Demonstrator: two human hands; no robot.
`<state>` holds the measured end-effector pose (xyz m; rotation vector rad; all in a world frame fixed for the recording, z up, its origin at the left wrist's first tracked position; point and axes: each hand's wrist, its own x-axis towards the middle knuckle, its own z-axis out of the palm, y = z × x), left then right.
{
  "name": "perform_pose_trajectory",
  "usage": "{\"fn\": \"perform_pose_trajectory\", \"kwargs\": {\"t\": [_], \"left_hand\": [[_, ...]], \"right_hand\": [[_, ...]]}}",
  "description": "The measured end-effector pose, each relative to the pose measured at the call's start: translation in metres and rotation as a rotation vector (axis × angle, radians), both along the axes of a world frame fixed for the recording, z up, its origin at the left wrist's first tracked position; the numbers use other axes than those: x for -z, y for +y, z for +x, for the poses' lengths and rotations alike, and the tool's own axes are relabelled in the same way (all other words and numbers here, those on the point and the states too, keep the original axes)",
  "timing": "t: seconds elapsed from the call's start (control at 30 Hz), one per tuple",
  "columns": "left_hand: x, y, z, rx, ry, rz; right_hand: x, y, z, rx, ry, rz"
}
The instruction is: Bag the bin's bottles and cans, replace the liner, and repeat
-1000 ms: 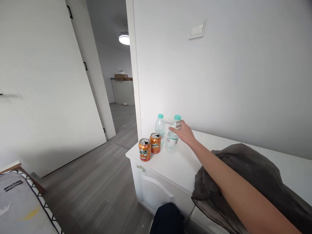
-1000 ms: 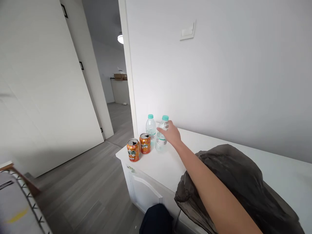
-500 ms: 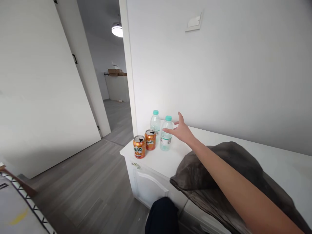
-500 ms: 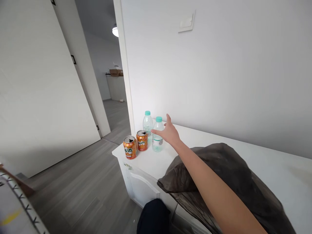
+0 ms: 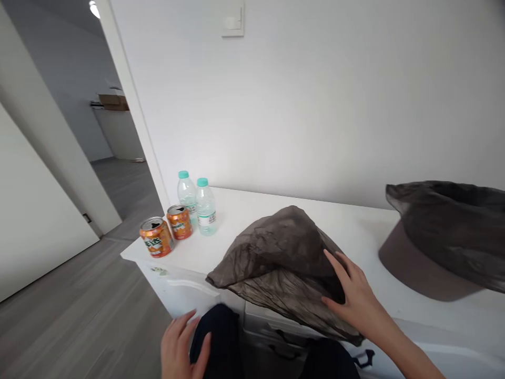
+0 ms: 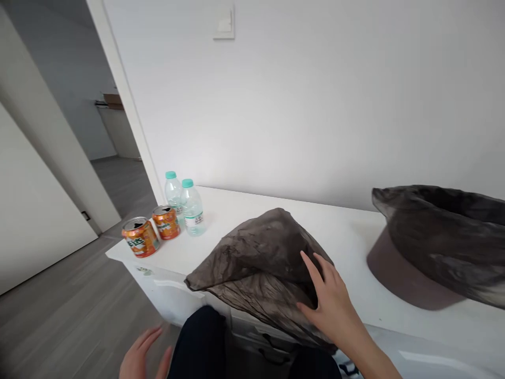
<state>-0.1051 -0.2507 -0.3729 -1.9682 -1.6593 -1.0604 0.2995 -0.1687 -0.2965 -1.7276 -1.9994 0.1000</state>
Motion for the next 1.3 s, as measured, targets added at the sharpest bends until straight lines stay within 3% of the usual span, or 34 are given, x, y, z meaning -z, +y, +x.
{"fn": "perform_pose_trajectory", "kwargs": {"t": [0.1, 0.23, 0.47, 0.57, 0.63, 0.77, 0.93, 1.17, 1.3], "left_hand": [[-0.043, 0.062, 0.043, 0.225, 0.045, 0.156], [-0.092, 0.123, 0.069, 0.235, 0.039, 0.163], [-0.143, 0.2, 0.059, 0.267, -0.239, -0.197], [-0.158, 0.215, 0.045, 0.243, -0.32, -0.183], [-0.166, 0.211, 0.033, 0.21, -0.347, -0.145], [-0.169, 0.174, 0.013, 0.169, -0.267, -0.166], [-0.153, 0.131, -0.002, 0.161, -0.049, -0.254], [-0.122, 0.127, -0.019, 0.312, 0.222, -0.425], [-0.119, 0.128, -0.035, 0.377, 0.333, -0.49]], "right_hand": [[0.019, 0.005, 0.022, 0.017, 0.057, 0.014], [0.008, 0.025, 0.044, 0.059, 0.055, 0.034], [-0.033, 0.066, 0.075, 0.215, 0.188, 0.199], [-0.054, 0.066, 0.083, 0.259, 0.311, 0.262], [-0.064, 0.058, 0.087, 0.275, 0.38, 0.272], [-0.065, 0.028, 0.094, 0.242, 0.389, 0.215], [-0.039, -0.008, 0.096, 0.132, 0.217, 0.14], [-0.005, -0.031, 0.103, 0.013, -0.062, -0.031], [-0.004, -0.048, 0.118, -0.075, -0.098, -0.158]]}}
